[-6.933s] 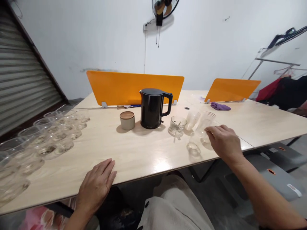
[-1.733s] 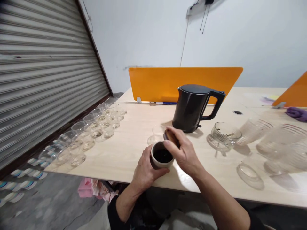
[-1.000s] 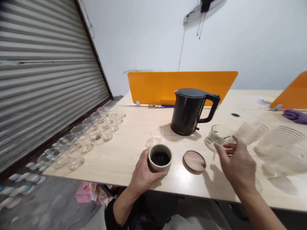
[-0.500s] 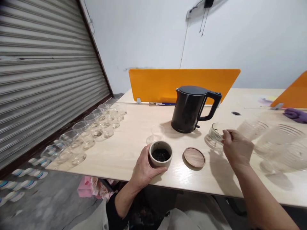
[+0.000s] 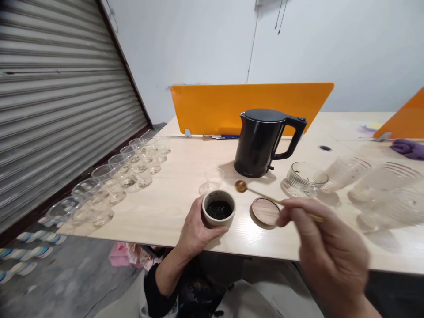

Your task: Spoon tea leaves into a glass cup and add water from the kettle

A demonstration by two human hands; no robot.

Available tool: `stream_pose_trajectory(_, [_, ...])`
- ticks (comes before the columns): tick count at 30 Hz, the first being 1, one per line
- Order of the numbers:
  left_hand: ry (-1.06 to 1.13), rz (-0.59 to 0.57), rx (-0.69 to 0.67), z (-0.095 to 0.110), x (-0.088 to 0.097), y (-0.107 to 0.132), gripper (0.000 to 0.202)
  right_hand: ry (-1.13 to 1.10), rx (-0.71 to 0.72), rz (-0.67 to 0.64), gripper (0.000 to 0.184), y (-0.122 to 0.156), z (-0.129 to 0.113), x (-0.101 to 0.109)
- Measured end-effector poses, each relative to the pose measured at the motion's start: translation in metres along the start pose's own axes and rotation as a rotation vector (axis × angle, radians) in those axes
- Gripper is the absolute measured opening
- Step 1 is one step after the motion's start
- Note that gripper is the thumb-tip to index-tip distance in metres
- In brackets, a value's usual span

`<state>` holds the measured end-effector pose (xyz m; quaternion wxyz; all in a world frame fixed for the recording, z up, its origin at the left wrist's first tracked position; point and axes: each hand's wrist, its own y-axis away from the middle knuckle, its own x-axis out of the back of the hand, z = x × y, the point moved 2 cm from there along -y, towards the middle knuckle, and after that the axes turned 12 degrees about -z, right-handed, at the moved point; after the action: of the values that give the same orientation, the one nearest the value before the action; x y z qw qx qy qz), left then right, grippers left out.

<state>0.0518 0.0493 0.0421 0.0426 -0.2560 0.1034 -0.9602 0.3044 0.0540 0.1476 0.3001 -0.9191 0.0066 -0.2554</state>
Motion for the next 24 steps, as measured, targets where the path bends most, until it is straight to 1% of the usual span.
stream_pose_trajectory(2, [0.001,-0.001,-0.001,0.000,0.000,0.000,0.094,-0.033,0.102,-0.197,0.015,-0.002,-0.007,-0.024])
stream_pose_trajectory(4, [-0.002,-0.004,0.005,0.001,0.000,0.000,0.094,-0.042,0.195,-0.388,0.018,-0.005,-0.009,-0.047])
stream_pose_trajectory(6, [-0.008,-0.007,0.015,0.001,0.000,0.000,0.093,-0.032,0.291,-0.480,0.019,-0.008,-0.010,-0.062])
stream_pose_trajectory(9, [-0.010,-0.004,0.023,0.001,0.000,0.000,0.093,-0.021,0.420,-0.526,0.022,-0.012,-0.013,-0.073])
stream_pose_trajectory(11, [-0.009,-0.001,0.026,0.000,0.000,0.001,0.094,-0.005,0.445,-0.545,0.023,-0.014,-0.016,-0.073])
stream_pose_trajectory(18, [-0.020,-0.006,0.027,0.001,0.000,0.000,0.095,0.057,0.373,-0.524,0.015,-0.020,-0.012,-0.068])
stream_pose_trajectory(21, [-0.020,-0.006,0.033,0.002,0.000,0.000,0.094,0.006,0.347,-0.563,0.015,-0.020,-0.009,-0.068])
stream_pose_trajectory(24, [-0.015,-0.008,0.033,0.003,0.001,0.000,0.092,-0.063,0.247,-0.568,0.018,-0.019,-0.003,-0.066])
